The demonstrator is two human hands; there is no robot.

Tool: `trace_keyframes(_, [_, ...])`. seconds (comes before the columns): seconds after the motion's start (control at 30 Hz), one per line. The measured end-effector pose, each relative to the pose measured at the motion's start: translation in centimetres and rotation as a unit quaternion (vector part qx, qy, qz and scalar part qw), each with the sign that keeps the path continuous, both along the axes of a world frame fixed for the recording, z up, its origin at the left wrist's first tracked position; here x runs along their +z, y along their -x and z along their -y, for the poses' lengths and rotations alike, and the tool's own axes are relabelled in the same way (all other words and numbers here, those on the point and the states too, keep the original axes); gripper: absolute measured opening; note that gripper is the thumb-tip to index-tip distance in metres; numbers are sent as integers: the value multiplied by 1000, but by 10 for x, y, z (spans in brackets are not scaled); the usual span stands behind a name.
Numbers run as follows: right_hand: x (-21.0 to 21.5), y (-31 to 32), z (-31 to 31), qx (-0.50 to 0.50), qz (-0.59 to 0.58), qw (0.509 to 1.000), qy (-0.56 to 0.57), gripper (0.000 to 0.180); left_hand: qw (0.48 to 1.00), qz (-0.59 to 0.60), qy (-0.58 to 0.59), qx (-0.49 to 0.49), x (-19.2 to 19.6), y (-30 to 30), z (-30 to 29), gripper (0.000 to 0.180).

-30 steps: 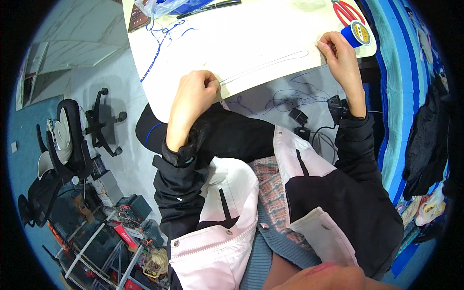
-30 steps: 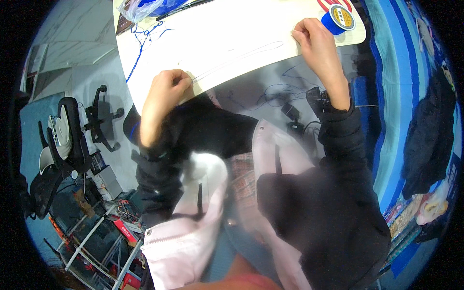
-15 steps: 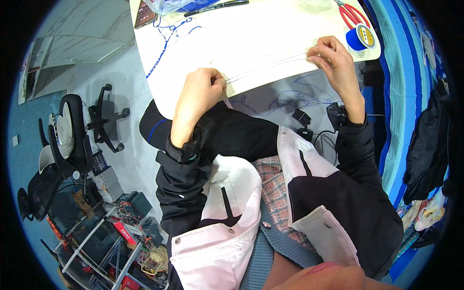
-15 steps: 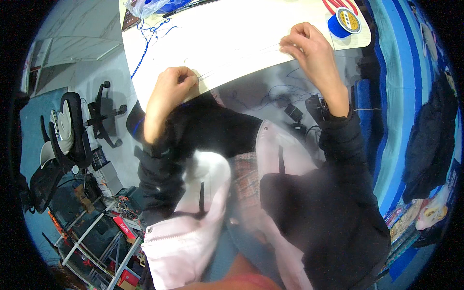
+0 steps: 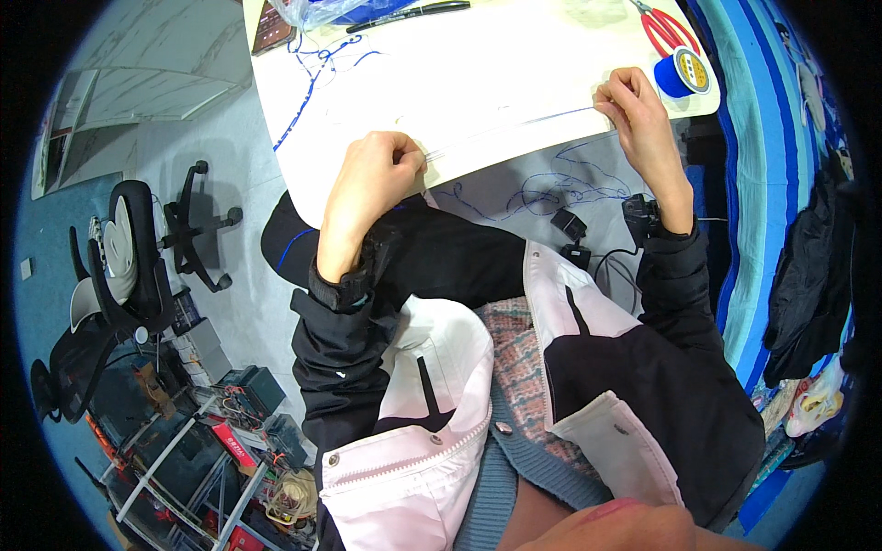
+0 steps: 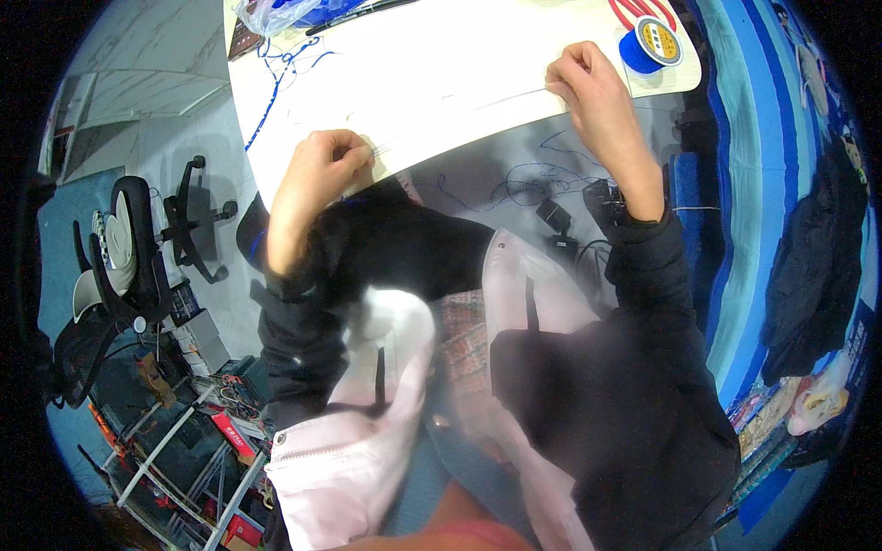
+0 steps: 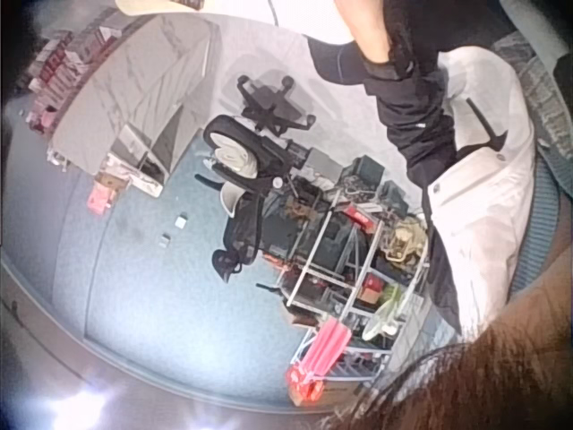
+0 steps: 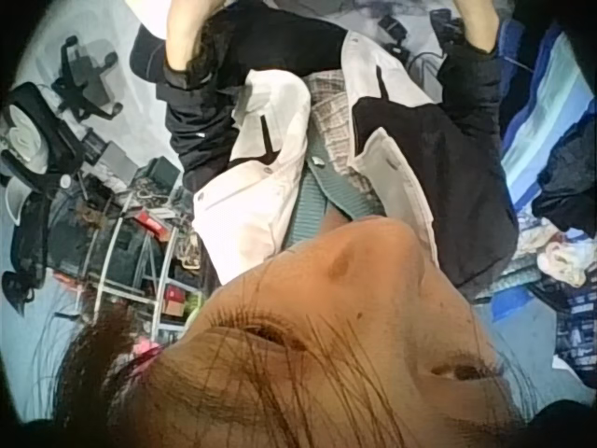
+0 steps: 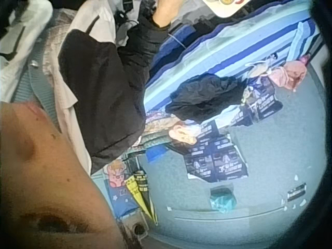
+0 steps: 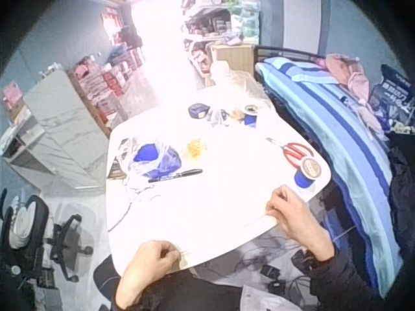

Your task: The person threads a blue wire through small beads on a table, then cuts the wire with scissors and continues threading additional beads. The person repeats this process, laying out multiple parallel beaded wire segments on the table.

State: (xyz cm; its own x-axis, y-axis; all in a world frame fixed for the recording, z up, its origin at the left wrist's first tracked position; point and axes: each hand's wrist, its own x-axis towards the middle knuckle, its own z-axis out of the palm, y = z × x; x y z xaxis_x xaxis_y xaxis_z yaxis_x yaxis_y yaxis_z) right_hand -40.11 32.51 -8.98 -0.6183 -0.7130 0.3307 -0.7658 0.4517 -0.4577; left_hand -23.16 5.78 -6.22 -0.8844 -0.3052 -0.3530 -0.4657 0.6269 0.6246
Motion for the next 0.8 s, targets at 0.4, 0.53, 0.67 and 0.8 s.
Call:
trace_keyframes(0.4, [0, 2, -1, -10, 24, 1000, -5, 9, 1000, 0, 14, -4, 0, 0, -1, 19])
trace_keyframes(0.53, [1, 4, -4, -13, 42, 999, -8, 9, 1000, -8, -4, 11, 2, 0, -3, 20])
trace_keyframes(0.67, [1, 6, -8, -40, 34, 998, 32, 11, 1000, -15, 1, 9, 3, 0, -4, 20])
trace_keyframes(0.8, [1, 6, -10, -86, 6, 995, 52, 12, 1000, -22, -3, 14, 2, 0, -4, 20])
